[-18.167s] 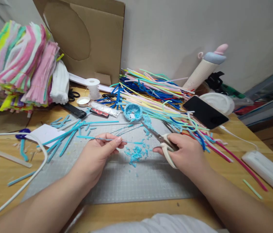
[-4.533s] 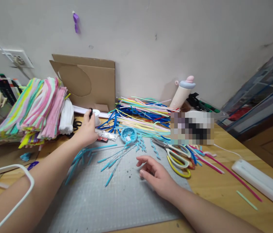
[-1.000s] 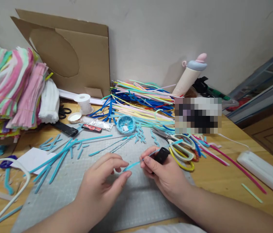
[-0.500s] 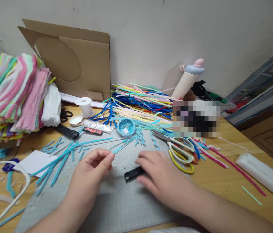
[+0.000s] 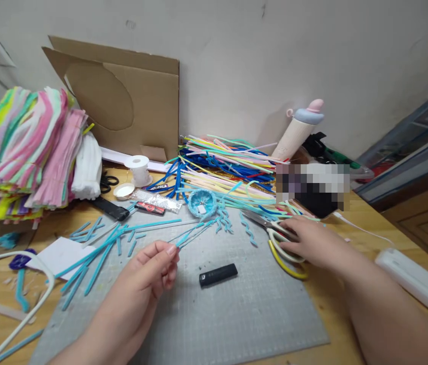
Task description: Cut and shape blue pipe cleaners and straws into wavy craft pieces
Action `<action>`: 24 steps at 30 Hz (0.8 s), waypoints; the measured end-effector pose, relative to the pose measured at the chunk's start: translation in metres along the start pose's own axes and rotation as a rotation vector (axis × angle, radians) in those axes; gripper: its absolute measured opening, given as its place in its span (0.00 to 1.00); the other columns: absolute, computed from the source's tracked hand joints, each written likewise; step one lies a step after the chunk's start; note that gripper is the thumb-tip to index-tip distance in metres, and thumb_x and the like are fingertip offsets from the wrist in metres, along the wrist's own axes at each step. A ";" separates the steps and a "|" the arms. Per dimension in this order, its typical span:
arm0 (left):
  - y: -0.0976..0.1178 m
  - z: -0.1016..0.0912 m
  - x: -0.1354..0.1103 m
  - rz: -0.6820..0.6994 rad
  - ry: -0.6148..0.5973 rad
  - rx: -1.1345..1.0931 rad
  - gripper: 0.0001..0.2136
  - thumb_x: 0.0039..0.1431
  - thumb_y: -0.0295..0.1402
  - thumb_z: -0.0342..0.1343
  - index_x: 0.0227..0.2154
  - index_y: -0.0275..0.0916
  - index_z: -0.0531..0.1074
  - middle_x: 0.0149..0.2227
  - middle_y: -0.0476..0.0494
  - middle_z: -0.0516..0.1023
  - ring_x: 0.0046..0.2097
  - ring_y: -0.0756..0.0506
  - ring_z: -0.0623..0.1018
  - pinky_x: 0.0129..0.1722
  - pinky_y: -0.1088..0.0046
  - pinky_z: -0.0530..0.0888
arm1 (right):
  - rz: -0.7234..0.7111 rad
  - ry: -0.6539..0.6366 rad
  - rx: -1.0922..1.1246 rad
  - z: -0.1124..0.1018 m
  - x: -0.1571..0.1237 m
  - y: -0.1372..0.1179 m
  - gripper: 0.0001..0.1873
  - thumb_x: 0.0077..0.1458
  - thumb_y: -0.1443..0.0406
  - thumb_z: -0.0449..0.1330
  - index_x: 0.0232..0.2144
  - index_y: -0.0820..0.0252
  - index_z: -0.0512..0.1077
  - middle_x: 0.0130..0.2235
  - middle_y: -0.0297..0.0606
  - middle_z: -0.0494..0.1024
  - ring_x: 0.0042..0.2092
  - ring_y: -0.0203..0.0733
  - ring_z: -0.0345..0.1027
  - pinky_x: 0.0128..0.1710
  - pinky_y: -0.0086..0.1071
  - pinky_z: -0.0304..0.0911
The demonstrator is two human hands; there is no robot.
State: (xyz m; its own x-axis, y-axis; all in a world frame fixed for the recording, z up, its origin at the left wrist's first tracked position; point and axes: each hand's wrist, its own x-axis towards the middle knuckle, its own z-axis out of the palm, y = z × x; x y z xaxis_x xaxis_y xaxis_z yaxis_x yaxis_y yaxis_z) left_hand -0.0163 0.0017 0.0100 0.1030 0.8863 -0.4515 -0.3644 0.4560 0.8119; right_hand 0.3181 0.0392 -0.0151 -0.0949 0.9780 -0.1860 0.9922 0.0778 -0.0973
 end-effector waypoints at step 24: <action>-0.004 0.002 -0.010 0.255 -0.001 0.215 0.10 0.48 0.39 0.61 0.21 0.40 0.69 0.21 0.53 0.66 0.25 0.53 0.64 0.26 0.79 0.62 | -0.345 -0.081 0.557 -0.004 -0.040 -0.101 0.14 0.49 0.55 0.59 0.32 0.57 0.62 0.31 0.34 0.67 0.33 0.40 0.59 0.31 0.31 0.54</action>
State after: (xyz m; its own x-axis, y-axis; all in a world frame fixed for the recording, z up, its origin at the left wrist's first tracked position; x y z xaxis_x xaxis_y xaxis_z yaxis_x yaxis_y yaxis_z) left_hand -0.0144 -0.0088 0.0121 0.0347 0.9740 -0.2238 -0.1748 0.2264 0.9582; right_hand 0.2215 -0.0069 0.0057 -0.4273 0.8954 -0.1248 0.7160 0.2509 -0.6514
